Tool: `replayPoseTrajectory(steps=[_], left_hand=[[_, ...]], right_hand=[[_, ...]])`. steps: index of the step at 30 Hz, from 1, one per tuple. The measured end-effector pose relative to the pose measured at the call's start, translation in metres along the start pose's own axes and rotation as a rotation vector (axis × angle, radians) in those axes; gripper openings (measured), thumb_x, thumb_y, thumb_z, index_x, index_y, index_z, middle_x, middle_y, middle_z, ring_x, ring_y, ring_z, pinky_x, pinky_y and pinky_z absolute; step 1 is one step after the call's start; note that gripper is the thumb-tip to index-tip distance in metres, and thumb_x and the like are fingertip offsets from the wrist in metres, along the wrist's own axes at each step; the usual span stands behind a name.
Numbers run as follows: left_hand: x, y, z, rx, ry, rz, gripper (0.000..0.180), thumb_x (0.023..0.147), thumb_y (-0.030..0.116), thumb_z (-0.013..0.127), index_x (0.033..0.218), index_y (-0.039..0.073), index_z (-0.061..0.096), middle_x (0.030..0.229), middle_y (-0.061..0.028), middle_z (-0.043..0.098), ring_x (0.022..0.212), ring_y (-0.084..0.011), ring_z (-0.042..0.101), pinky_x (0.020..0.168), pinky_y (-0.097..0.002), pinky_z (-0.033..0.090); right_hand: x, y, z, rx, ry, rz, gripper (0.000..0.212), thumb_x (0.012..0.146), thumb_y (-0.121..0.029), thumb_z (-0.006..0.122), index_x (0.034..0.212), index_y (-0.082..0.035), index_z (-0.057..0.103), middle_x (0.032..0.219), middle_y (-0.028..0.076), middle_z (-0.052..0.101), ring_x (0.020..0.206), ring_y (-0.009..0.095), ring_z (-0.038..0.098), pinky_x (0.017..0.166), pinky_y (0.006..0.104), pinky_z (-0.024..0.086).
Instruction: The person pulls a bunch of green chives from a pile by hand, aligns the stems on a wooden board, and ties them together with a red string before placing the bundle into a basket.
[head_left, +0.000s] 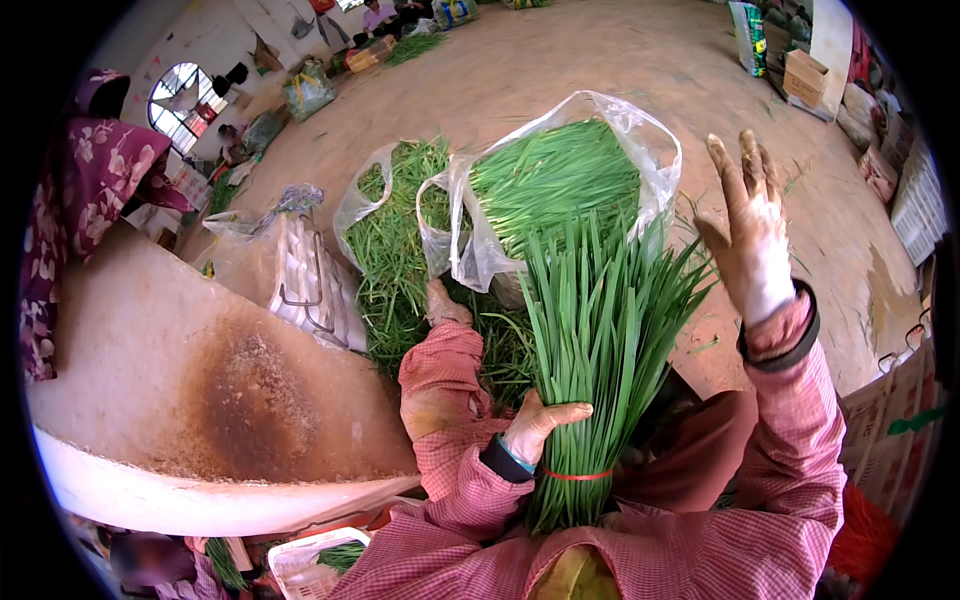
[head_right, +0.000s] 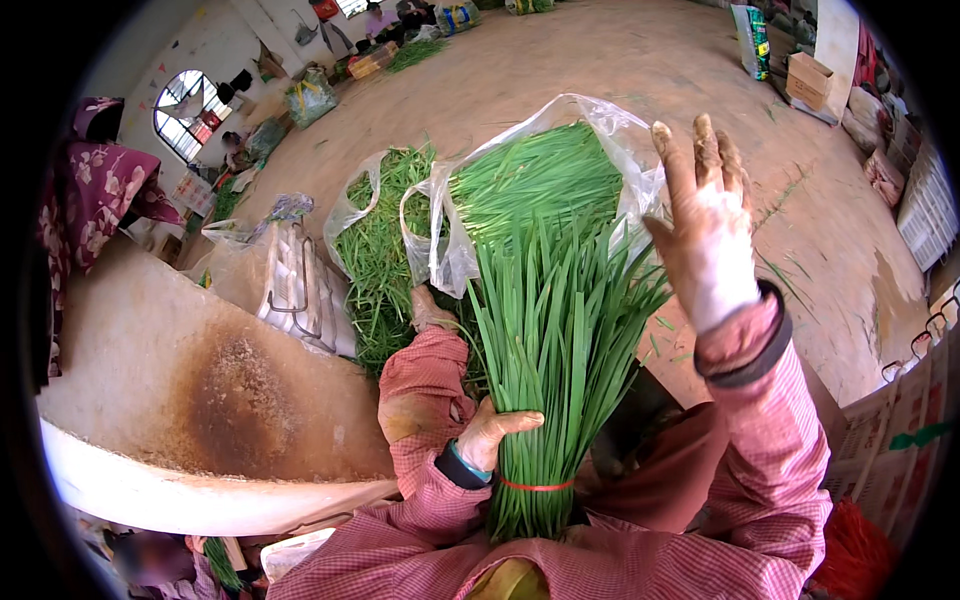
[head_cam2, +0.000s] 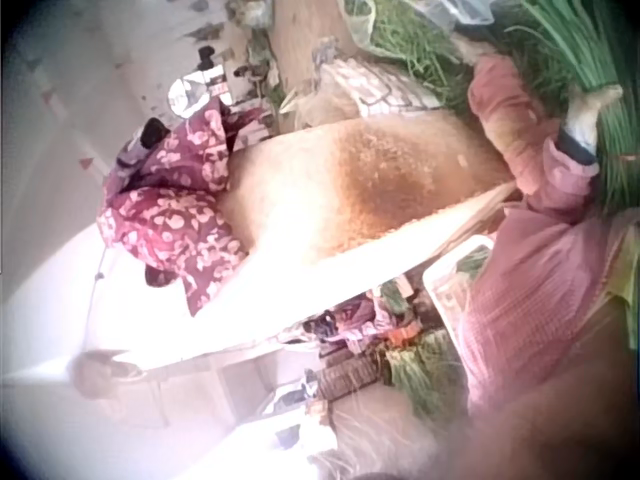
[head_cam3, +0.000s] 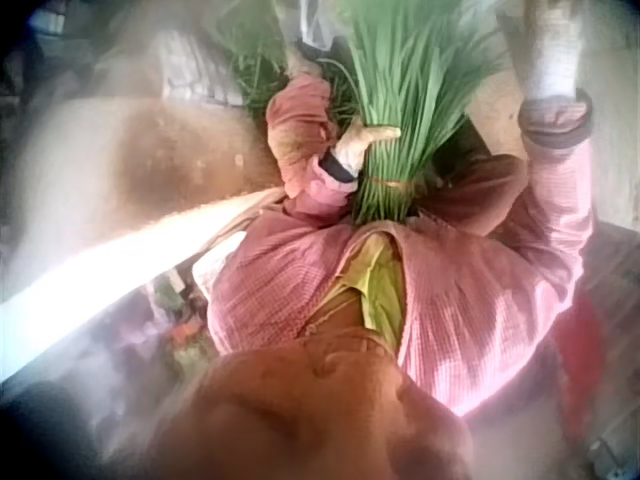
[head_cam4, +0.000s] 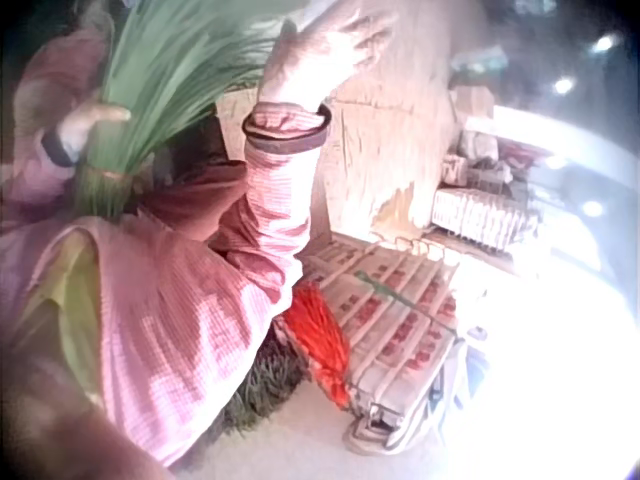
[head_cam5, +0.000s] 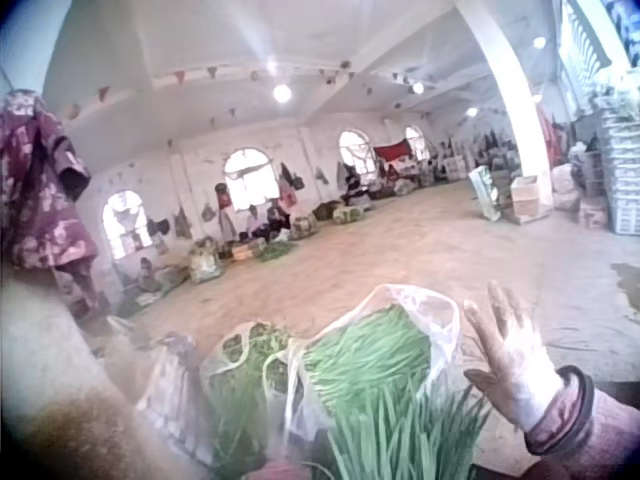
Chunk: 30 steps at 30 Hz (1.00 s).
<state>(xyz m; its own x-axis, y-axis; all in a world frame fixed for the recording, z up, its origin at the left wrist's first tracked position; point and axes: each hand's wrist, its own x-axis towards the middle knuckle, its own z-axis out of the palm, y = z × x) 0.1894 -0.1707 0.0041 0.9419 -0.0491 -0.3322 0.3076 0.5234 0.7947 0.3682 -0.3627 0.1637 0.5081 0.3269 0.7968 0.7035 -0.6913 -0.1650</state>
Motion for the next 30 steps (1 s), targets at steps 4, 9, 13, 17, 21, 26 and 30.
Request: replayPoseTrajectory(steps=[4,9,13,17,21,26,30], left_hand=[[0.007,-0.023,-0.030,-0.046,-0.049,0.005,0.030,0.073,0.000,0.055,0.103,-0.002,0.054,0.100,-0.0135,0.060,0.086,-0.0202,0.060,0.079,-0.0306,0.048],[0.004,-0.031,-0.040,0.143,-0.107,0.129,0.028,0.076,0.008,0.051,0.102,-0.003,0.055,0.100,-0.0135,0.060,0.087,-0.0201,0.060,0.082,-0.0313,0.048],[0.013,-0.053,-0.059,-0.040,-0.087,-0.003,0.024,0.084,0.014,0.046,0.091,-0.006,0.058,0.097,-0.0142,0.061,0.087,-0.0181,0.060,0.081,-0.0279,0.049],[0.011,-0.041,-0.045,-0.030,-0.044,-0.029,0.022,0.083,0.012,0.047,0.089,-0.005,0.059,0.096,-0.0139,0.061,0.084,-0.0182,0.061,0.078,-0.0275,0.051],[0.007,-0.036,-0.040,-0.043,-0.076,-0.014,0.022,0.083,0.011,0.048,0.093,-0.005,0.058,0.095,-0.0131,0.061,0.083,-0.0179,0.061,0.075,-0.0267,0.051],[0.000,-0.019,-0.021,-0.045,-0.044,0.007,0.022,0.075,0.002,0.057,0.096,-0.005,0.057,0.090,-0.0100,0.063,0.082,-0.0168,0.061,0.075,-0.0262,0.051],[-0.008,0.000,0.019,0.050,0.089,0.086,0.032,0.069,0.000,0.061,0.101,-0.002,0.055,0.093,-0.0088,0.061,0.084,-0.0158,0.059,0.078,-0.0273,0.047]], right_hand=[[-0.039,-0.048,-0.007,0.881,-0.299,0.203,0.053,0.068,0.016,0.055,0.113,-0.008,0.043,0.120,0.008,0.044,0.092,0.016,0.053,0.078,0.0247,0.043],[-0.068,-0.027,0.008,0.998,-0.521,0.632,0.028,0.074,0.011,0.054,0.094,-0.004,0.044,0.090,0.004,0.053,0.070,0.011,0.052,0.062,0.0229,0.044],[-0.066,-0.024,0.014,0.859,-0.613,0.400,0.045,0.070,0.004,0.062,0.111,-0.007,0.048,0.064,0.003,0.050,0.056,0.013,0.049,0.055,0.0252,0.042],[-0.061,-0.016,0.012,0.683,-0.766,0.255,0.043,0.067,-0.008,0.067,0.108,-0.010,0.055,0.061,0.006,0.050,0.055,0.018,0.050,0.055,0.0291,0.043],[-0.061,-0.014,0.015,0.651,-0.769,0.211,0.027,0.065,-0.013,0.068,0.090,-0.009,0.060,0.062,0.008,0.054,0.058,0.023,0.054,0.055,0.0330,0.043],[-0.071,-0.023,0.017,0.301,-0.587,-0.025,0.018,0.064,-0.016,0.064,0.079,-0.009,0.057,0.068,0.009,0.055,0.066,0.027,0.057,0.061,0.0355,0.046],[-0.098,0.013,0.053,0.051,-0.218,0.161,0.020,0.064,-0.011,0.064,0.080,-0.011,0.053,0.078,0.009,0.058,0.071,0.026,0.058,0.059,0.0357,0.047]])
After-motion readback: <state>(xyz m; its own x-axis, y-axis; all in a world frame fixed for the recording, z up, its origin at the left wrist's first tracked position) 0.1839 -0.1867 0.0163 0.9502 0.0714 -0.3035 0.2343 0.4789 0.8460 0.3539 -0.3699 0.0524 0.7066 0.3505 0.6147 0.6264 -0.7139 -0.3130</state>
